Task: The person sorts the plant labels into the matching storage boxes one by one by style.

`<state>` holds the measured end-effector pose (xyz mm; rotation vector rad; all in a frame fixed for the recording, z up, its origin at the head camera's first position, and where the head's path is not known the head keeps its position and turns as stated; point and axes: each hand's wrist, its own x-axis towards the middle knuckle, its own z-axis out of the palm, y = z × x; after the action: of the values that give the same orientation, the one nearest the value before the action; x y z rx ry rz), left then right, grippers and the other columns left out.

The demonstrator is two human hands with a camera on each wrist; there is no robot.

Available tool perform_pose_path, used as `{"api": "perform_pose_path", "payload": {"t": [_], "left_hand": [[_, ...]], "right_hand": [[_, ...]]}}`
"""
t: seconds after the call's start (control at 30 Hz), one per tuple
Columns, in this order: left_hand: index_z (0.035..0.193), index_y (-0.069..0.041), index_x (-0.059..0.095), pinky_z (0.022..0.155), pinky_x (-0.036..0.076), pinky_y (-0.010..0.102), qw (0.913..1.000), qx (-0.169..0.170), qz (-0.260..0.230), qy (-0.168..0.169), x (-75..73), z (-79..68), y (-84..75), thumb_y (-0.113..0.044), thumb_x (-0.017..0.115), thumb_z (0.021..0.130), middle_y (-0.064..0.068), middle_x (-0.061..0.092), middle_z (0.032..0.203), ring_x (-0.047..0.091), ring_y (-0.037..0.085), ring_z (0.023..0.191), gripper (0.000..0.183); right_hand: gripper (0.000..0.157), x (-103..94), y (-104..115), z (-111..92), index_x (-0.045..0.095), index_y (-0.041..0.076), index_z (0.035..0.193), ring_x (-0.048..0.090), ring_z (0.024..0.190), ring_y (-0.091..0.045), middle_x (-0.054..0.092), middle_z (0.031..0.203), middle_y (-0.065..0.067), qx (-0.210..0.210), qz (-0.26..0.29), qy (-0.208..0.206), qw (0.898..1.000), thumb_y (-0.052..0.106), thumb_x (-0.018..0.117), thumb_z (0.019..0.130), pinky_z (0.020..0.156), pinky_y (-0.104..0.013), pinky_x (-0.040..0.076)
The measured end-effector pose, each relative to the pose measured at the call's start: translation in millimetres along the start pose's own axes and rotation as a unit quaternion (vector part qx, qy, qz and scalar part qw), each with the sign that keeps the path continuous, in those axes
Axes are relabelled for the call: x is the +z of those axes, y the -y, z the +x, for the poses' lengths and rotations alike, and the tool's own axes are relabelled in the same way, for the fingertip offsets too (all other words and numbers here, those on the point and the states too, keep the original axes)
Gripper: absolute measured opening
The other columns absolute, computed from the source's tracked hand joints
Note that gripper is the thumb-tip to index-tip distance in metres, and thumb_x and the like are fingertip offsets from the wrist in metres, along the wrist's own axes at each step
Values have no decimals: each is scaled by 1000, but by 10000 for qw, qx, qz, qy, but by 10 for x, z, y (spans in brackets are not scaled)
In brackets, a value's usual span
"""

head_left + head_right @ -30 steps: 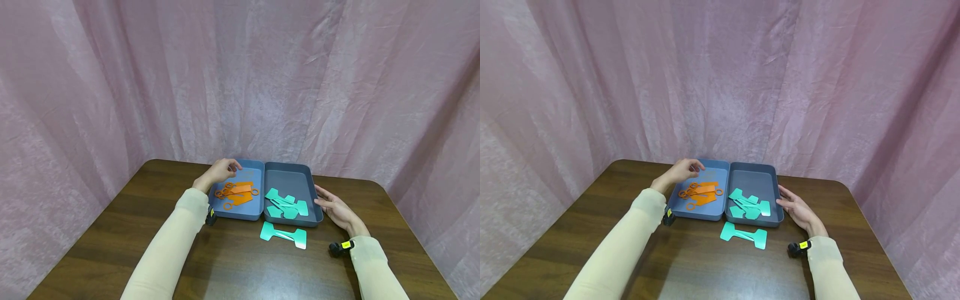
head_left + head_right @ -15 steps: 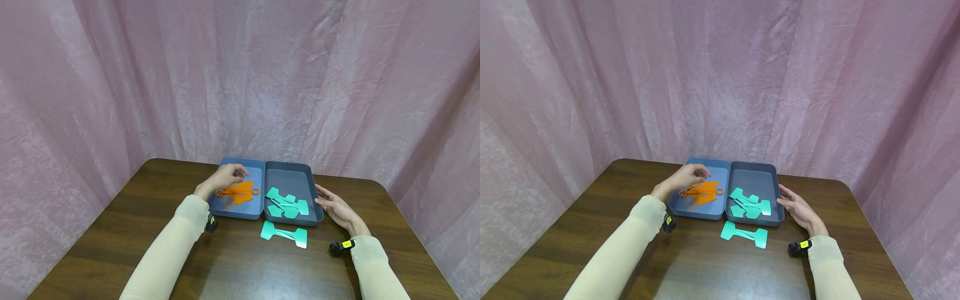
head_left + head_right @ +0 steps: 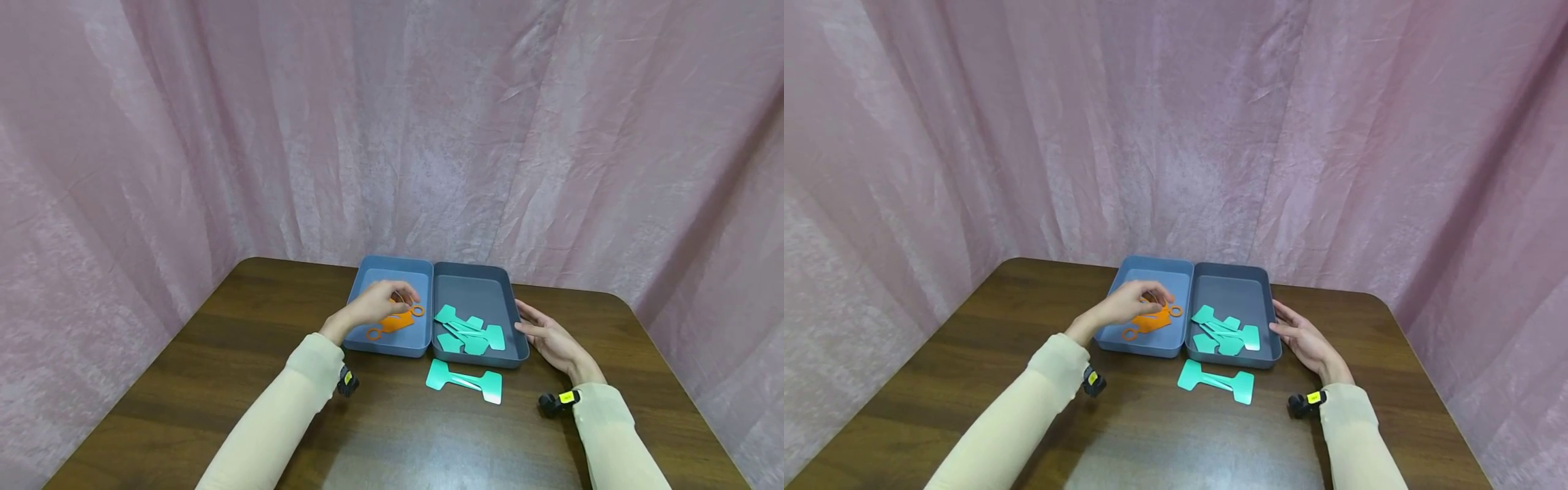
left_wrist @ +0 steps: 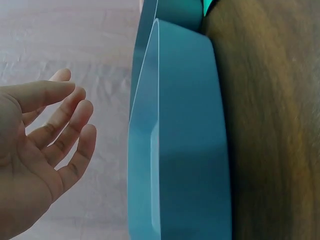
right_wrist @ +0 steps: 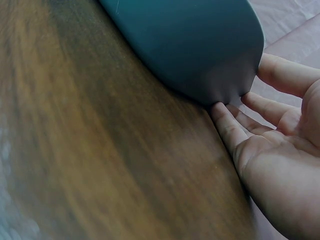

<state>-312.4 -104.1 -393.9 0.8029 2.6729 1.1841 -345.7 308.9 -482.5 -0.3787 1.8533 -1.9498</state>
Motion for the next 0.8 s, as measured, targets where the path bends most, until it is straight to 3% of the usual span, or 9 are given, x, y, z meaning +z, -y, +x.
{"api": "perform_pose_path", "payload": {"t": [0.13,0.37,0.63,0.8], "left_hand": [[116,-13,74,93,53,33,9999,70,-114,-30,59,-40,-49,-5,68,101,10,72,112,65,19,104,18],[118,-15,73,89,53,31,9987,271,-423,96,195,-111,-169,-6,66,102,-1,69,107,64,13,101,19],[118,-13,72,88,52,30,9971,442,-556,271,383,-192,-253,-2,65,102,13,70,114,63,13,99,21],[121,-9,70,86,52,28,9954,658,-515,459,494,-262,-292,-3,64,103,13,69,117,63,12,99,21]], "right_hand": [[76,-2,5,4,5,4,167,43,138,-7,3,171,-24,1,27,11,10000,8,53,108,101,-15,44],[77,-4,14,-5,4,5,167,42,138,-7,3,172,-23,57,78,22,10000,8,53,108,102,-15,44],[77,4,17,-11,4,4,167,45,134,-4,2,171,-25,23,29,40,10000,9,53,108,101,-15,44],[77,6,10,-10,4,4,167,45,133,-2,1,171,-25,25,70,30,10000,9,53,108,101,-15,44]]}}
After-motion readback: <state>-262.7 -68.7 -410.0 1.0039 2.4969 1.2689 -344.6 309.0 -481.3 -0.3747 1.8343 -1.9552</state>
